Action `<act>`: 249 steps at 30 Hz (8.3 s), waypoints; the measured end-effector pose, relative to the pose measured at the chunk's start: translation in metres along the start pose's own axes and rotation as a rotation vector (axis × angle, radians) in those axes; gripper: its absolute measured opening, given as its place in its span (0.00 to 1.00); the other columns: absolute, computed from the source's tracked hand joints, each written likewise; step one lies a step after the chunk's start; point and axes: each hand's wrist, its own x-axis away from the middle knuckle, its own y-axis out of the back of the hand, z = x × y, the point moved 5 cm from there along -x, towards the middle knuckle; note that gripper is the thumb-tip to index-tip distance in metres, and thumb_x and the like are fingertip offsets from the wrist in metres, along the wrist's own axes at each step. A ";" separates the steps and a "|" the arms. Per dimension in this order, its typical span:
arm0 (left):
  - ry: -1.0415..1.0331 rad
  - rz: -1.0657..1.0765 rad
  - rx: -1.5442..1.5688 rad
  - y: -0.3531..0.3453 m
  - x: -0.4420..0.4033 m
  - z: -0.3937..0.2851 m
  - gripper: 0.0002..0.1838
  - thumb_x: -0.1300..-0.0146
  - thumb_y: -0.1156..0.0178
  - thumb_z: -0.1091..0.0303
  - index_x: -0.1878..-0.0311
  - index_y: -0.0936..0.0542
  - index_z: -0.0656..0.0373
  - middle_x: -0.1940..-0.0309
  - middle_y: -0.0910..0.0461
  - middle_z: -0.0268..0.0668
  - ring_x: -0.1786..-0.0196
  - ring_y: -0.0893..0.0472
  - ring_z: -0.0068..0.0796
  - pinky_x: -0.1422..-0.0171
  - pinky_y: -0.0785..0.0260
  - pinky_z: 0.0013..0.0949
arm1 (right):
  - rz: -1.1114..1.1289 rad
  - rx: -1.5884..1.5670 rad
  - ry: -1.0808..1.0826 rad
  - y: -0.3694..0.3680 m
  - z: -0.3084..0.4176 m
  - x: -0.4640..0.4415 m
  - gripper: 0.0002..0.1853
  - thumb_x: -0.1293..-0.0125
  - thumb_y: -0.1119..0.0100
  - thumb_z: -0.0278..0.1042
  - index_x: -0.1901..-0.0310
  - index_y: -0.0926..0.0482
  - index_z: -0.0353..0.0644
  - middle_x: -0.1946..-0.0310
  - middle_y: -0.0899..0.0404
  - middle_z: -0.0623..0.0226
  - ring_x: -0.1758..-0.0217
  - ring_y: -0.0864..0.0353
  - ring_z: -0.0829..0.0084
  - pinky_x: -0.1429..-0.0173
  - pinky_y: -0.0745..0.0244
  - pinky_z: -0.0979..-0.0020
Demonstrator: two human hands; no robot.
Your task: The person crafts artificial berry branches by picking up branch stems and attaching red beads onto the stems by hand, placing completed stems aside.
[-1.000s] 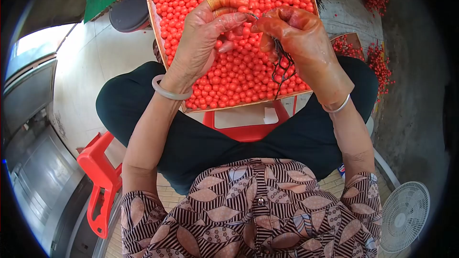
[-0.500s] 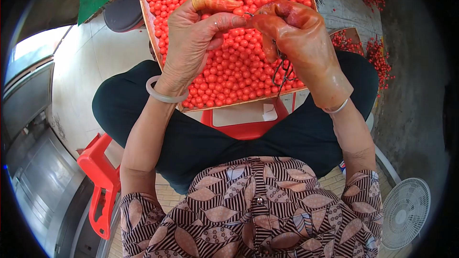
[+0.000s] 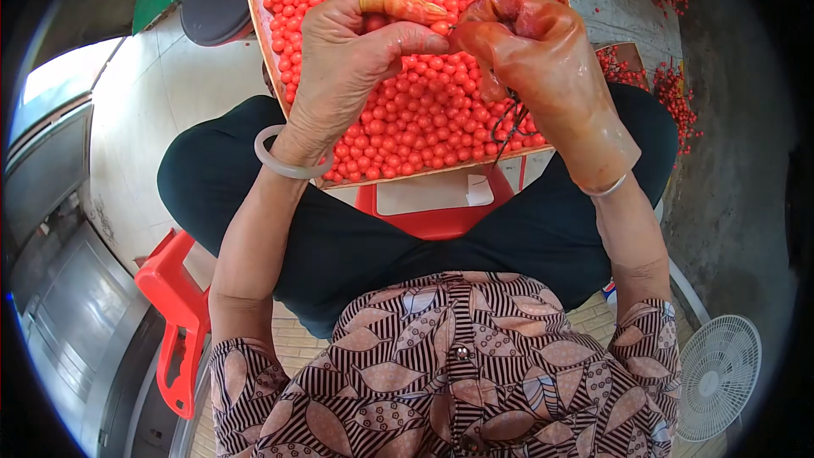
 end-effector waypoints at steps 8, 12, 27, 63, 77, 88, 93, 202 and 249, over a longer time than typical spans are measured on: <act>-0.009 0.065 -0.022 -0.002 -0.002 0.000 0.06 0.49 0.38 0.79 0.67 0.20 0.61 0.75 0.20 0.31 0.80 0.30 0.08 0.81 0.47 0.12 | 0.034 -0.022 0.036 -0.002 -0.001 0.000 0.06 0.43 0.48 0.30 0.75 0.25 0.39 0.86 0.31 0.76 0.84 0.33 0.86 0.78 0.40 0.81; -0.098 0.138 -0.113 -0.004 -0.006 -0.002 0.05 0.45 0.41 0.78 0.64 0.22 0.60 0.69 0.19 0.34 0.78 0.26 0.10 0.81 0.47 0.11 | 0.051 -0.158 -0.003 -0.005 -0.008 -0.001 0.06 0.43 0.47 0.30 0.71 0.26 0.36 0.86 0.33 0.75 0.85 0.35 0.85 0.80 0.39 0.79; 0.094 0.100 0.092 -0.004 -0.001 0.004 0.05 0.42 0.43 0.77 0.62 0.21 0.61 0.75 0.23 0.29 0.78 0.31 0.10 0.82 0.49 0.14 | 0.259 -0.425 0.116 -0.001 -0.011 -0.010 0.09 0.42 0.46 0.30 0.71 0.23 0.32 0.81 0.29 0.71 0.80 0.31 0.81 0.73 0.32 0.79; 0.354 0.115 0.363 0.008 -0.009 0.028 0.13 0.38 0.43 0.62 0.60 0.23 0.63 0.76 0.26 0.24 0.78 0.31 0.05 0.84 0.49 0.13 | 0.349 -0.426 -0.086 -0.010 -0.017 -0.003 0.12 0.40 0.46 0.35 0.64 0.21 0.33 0.80 0.26 0.70 0.80 0.31 0.82 0.76 0.40 0.81; 0.321 0.181 0.269 0.006 -0.004 0.016 0.07 0.43 0.38 0.68 0.63 0.20 0.59 0.73 0.22 0.27 0.76 0.30 0.08 0.80 0.50 0.16 | 0.326 -0.362 -0.044 -0.011 -0.014 -0.002 0.13 0.43 0.46 0.35 0.69 0.23 0.30 0.81 0.27 0.66 0.81 0.31 0.81 0.78 0.39 0.80; 0.329 0.257 0.135 0.007 -0.004 0.019 0.06 0.43 0.41 0.72 0.61 0.22 0.59 0.71 0.23 0.27 0.74 0.30 0.09 0.81 0.48 0.13 | 0.237 -0.407 -0.096 -0.013 -0.013 0.004 0.08 0.44 0.45 0.29 0.72 0.24 0.31 0.80 0.26 0.65 0.82 0.31 0.79 0.77 0.38 0.78; 0.288 0.278 0.172 0.003 -0.006 0.024 0.05 0.42 0.41 0.72 0.62 0.23 0.60 0.71 0.22 0.30 0.72 0.28 0.10 0.80 0.46 0.14 | 0.219 -0.425 -0.118 -0.018 -0.023 -0.003 0.09 0.42 0.46 0.30 0.71 0.24 0.32 0.78 0.25 0.65 0.81 0.30 0.79 0.76 0.37 0.78; 0.240 -0.014 0.358 0.015 -0.014 0.010 0.09 0.38 0.46 0.73 0.57 0.24 0.67 0.67 0.22 0.38 0.67 0.24 0.19 0.74 0.38 0.18 | 0.186 -0.389 0.072 -0.005 -0.015 -0.010 0.11 0.40 0.47 0.35 0.68 0.22 0.34 0.74 0.21 0.65 0.70 0.25 0.80 0.63 0.32 0.78; 0.378 0.164 0.449 -0.002 0.005 0.028 0.07 0.41 0.40 0.71 0.62 0.22 0.64 0.73 0.25 0.30 0.74 0.31 0.12 0.78 0.46 0.16 | -0.133 0.200 0.100 -0.004 -0.007 -0.003 0.09 0.51 0.40 0.32 0.72 0.23 0.34 0.82 0.25 0.59 0.80 0.28 0.76 0.73 0.31 0.72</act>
